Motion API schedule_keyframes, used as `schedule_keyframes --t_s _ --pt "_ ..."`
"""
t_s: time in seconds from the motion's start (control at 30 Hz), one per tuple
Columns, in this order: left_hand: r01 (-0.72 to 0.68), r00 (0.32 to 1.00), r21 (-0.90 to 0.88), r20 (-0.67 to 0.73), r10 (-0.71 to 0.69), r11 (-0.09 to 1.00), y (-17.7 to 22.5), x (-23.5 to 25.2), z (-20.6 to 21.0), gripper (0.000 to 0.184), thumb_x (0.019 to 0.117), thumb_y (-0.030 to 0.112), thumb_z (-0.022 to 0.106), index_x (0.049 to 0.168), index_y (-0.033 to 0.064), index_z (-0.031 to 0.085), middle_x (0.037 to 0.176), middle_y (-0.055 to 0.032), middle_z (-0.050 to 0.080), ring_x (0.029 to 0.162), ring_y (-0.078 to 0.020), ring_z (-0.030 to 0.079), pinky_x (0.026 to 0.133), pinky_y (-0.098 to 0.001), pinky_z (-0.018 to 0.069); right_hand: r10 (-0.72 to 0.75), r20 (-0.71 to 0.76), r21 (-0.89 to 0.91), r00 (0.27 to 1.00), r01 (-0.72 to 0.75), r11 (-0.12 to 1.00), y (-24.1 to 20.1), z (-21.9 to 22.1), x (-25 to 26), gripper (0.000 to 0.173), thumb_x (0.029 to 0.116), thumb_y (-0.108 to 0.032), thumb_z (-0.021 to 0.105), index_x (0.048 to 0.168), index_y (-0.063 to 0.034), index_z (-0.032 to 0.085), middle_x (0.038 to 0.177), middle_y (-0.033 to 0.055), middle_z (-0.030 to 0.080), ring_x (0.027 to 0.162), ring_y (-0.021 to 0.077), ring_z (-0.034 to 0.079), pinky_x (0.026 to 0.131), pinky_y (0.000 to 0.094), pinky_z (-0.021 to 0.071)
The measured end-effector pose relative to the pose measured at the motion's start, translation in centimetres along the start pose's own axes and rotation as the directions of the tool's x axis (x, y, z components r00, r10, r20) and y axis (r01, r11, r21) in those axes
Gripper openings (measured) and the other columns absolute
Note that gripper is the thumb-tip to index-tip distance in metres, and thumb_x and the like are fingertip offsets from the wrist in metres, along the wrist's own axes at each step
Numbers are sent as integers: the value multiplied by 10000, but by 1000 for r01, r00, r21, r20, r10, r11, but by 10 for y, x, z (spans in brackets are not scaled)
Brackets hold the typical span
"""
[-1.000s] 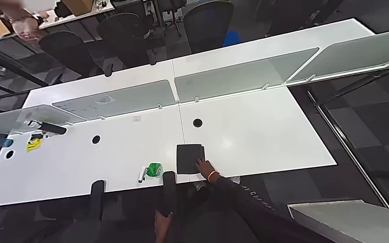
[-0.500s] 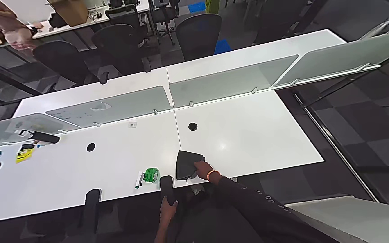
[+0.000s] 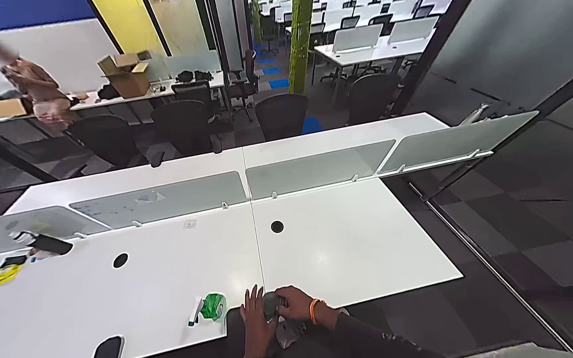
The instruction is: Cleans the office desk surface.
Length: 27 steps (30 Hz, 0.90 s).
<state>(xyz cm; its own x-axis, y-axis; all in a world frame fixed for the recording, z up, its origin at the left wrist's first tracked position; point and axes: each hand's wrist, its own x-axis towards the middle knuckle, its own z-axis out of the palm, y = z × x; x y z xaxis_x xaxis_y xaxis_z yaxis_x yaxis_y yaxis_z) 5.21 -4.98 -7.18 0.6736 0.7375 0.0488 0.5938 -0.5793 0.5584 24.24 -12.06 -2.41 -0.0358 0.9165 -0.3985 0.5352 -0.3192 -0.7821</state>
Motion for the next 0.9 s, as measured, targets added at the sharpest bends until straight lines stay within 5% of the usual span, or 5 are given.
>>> schedule_keyframes --t_s 0.2,0.43,0.57,0.67,0.9 --pt "-39 993 -68 110 46 997 15 -3 -5 459 866 229 727 1285 46 695 1222 -130 732 1192 -322 673 1151 -680 321 -39 -47 37 998 41 998 1 -1 -8 359 986 -288 625 1265 -64 657 1080 182 721 1014 317 701 938 547 541" --pt "107 960 -124 271 -70 987 29 -5 -25 495 868 198 721 1335 45 655 1076 -185 750 1023 -384 710 964 -585 532 -129 3 -102 992 129 986 12 6 -23 640 847 -292 820 1410 -117 569 1380 142 616 1284 309 591 1085 550 479" --pt "117 925 -206 379 -31 972 30 -1 -22 474 911 184 673 1367 74 609 1024 -153 769 939 -341 745 882 -590 568 -112 -19 -140 994 108 984 18 1 -36 441 904 -179 721 1332 -113 638 1321 130 668 1257 311 616 1073 578 469" --pt "40 948 -316 311 63 948 39 -3 -12 436 912 180 694 1321 43 631 1124 -124 752 1042 -269 727 966 -521 564 -127 -76 -87 989 120 989 25 -10 -51 298 961 -223 656 1209 -64 704 1198 148 707 1154 292 663 1044 508 503" --pt "-112 954 -399 213 211 910 83 4 13 378 915 136 691 1272 15 664 1123 -124 748 1029 -206 732 963 -430 590 -57 -135 -63 989 48 997 54 -37 -91 339 1032 -325 555 1128 -45 721 1126 149 715 1090 273 679 1011 475 517"
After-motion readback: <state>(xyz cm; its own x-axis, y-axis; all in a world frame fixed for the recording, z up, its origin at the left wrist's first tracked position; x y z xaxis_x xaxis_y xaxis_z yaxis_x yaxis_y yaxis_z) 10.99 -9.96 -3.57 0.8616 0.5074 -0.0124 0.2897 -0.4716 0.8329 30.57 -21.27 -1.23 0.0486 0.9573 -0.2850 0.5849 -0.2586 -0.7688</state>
